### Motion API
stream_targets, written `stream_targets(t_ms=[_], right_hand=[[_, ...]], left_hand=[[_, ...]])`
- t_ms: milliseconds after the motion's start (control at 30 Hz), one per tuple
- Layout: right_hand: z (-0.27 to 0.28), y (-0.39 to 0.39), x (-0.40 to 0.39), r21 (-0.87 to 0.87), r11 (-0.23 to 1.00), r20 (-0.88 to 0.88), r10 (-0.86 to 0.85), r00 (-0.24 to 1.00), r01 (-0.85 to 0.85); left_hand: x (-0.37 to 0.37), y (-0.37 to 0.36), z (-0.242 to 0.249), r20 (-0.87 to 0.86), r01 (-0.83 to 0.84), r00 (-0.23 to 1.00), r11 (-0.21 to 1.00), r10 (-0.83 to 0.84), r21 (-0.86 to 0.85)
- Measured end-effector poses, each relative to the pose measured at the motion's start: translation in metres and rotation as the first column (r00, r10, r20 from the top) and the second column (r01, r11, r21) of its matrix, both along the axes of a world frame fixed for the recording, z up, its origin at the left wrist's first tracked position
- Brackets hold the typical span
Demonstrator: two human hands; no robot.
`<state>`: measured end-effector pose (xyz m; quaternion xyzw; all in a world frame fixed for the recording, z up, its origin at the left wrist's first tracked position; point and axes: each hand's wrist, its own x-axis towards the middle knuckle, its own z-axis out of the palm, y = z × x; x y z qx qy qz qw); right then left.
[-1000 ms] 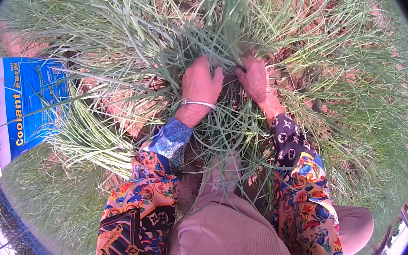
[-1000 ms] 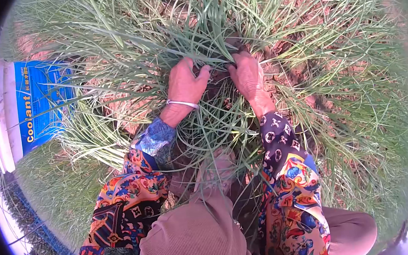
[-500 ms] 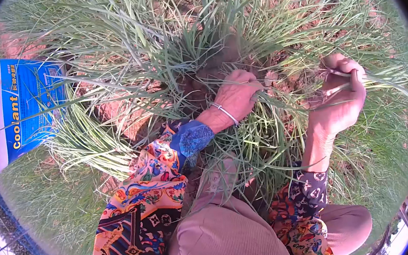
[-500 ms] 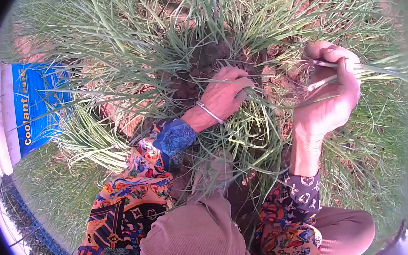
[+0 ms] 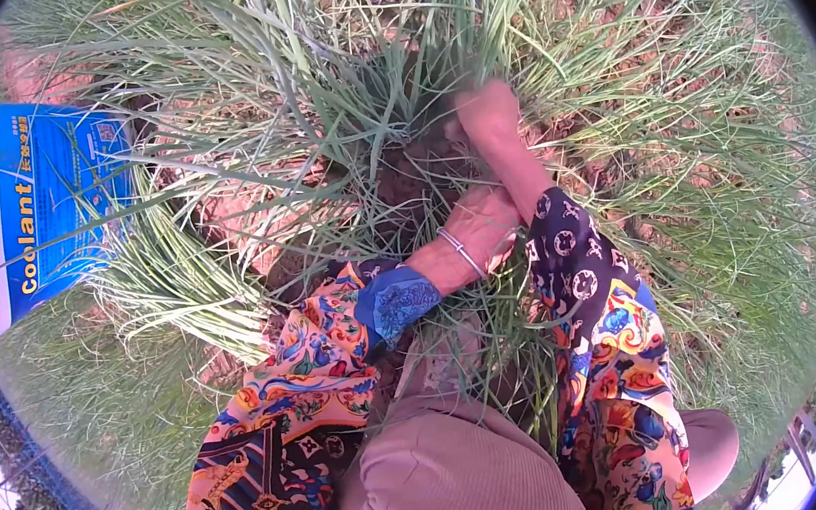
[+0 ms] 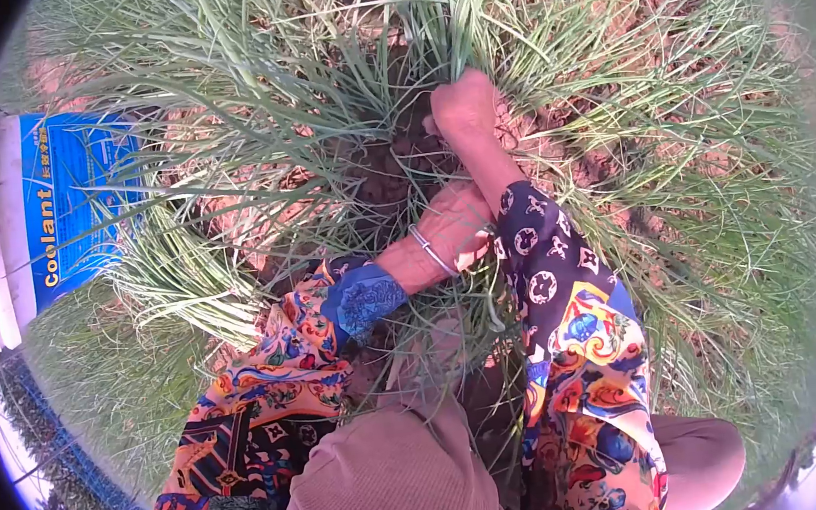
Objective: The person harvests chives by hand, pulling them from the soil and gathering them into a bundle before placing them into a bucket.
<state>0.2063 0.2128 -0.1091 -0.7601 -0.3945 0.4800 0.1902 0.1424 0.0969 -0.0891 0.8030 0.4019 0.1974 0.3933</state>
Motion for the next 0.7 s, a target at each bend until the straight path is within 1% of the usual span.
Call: stream_targets(t_ms=[33, 67, 100, 133, 200, 233, 333, 367, 400, 433, 467, 500, 567, 600, 633, 700], right_hand=[[-0.005, 0.003, 0.0, 0.025, 0.996, 0.095, 0.078, 0.992, -0.081], [-0.011, 0.005, 0.0, 0.042, 0.986, 0.191, 0.151, 0.97, -0.162], [-0.016, 0.006, -0.004, 0.061, 0.988, 0.312, 0.115, 0.943, -0.14], [-0.02, 0.005, -0.003, 0.107, 0.979, 0.363, 0.125, 0.923, -0.174], [-0.025, 0.002, 0.0, 0.193, 0.95, 0.462, 0.134, 0.877, -0.247], [-0.025, -0.001, 0.003, 0.223, 0.95, 0.45, 0.099, 0.888, -0.22], [-0.028, -0.013, 0.013, 0.407, 0.913, 0.271, -0.083, 0.959, -0.036], [-0.027, -0.015, 0.018, 0.455, 0.891, 0.288, -0.141, 0.947, -0.005], [-0.017, -0.019, 0.021, 0.43, 0.899, 0.137, -0.16, 0.978, 0.087], [-0.005, -0.02, 0.025, 0.398, 0.899, -0.018, -0.191, 0.981, 0.183], [0.003, -0.019, 0.03, 0.36, 0.892, -0.171, -0.227, 0.959, 0.275], [-0.003, -0.02, 0.035, 0.427, 0.86, -0.206, -0.208, 0.956, 0.279], [-0.014, -0.019, 0.044, 0.416, 0.878, -0.198, -0.168, 0.966, 0.238], [-0.011, -0.019, 0.043, 0.406, 0.888, -0.196, -0.148, 0.969, 0.217], [-0.008, -0.021, 0.042, 0.358, 0.914, -0.207, -0.123, 0.971, 0.192], [-0.001, -0.016, 0.029, 0.302, 0.934, -0.219, -0.126, 0.968, 0.189]], left_hand=[[-0.002, -0.002, 0.004, 0.097, -0.058, 0.994, 0.998, 0.055, 0.029], [-0.004, -0.002, 0.003, 0.134, -0.071, 0.989, 0.997, 0.066, 0.032], [-0.004, -0.003, 0.0, 0.172, -0.084, 0.982, 0.996, 0.077, 0.034], [-0.004, -0.004, -0.003, 0.209, -0.099, 0.974, 0.994, 0.09, 0.036], [-0.001, -0.008, -0.009, 0.18, -0.117, 0.978, 0.992, 0.106, 0.053], [0.0, -0.009, -0.013, 0.167, -0.124, 0.98, 0.99, 0.112, 0.065], [-0.004, -0.016, -0.024, 0.116, -0.048, 0.993, 0.993, 0.036, 0.105], [-0.006, -0.019, -0.026, 0.078, 0.011, 0.997, 0.998, -0.015, 0.058], [-0.009, -0.021, -0.02, 0.065, -0.001, 0.998, 0.999, -0.002, 0.034], [-0.011, -0.017, -0.008, 0.051, -0.004, 0.999, 1.0, 0.003, 0.017], [-0.011, -0.012, 0.0, 0.039, -0.003, 0.999, 1.0, 0.003, 0.009], [-0.01, -0.01, 0.003, 0.067, -0.018, 0.998, 1.0, 0.019, -0.007], [-0.01, -0.006, 0.009, 0.083, -0.024, 0.996, 1.0, 0.026, -0.019], [-0.011, -0.007, 0.01, 0.089, -0.029, 0.996, 0.999, 0.032, -0.03], [-0.011, -0.009, 0.011, 0.106, -0.054, 0.993, 0.998, 0.055, -0.015], [-0.012, -0.012, 0.008, 0.137, -0.08, 0.988, 0.997, 0.077, 0.013]])
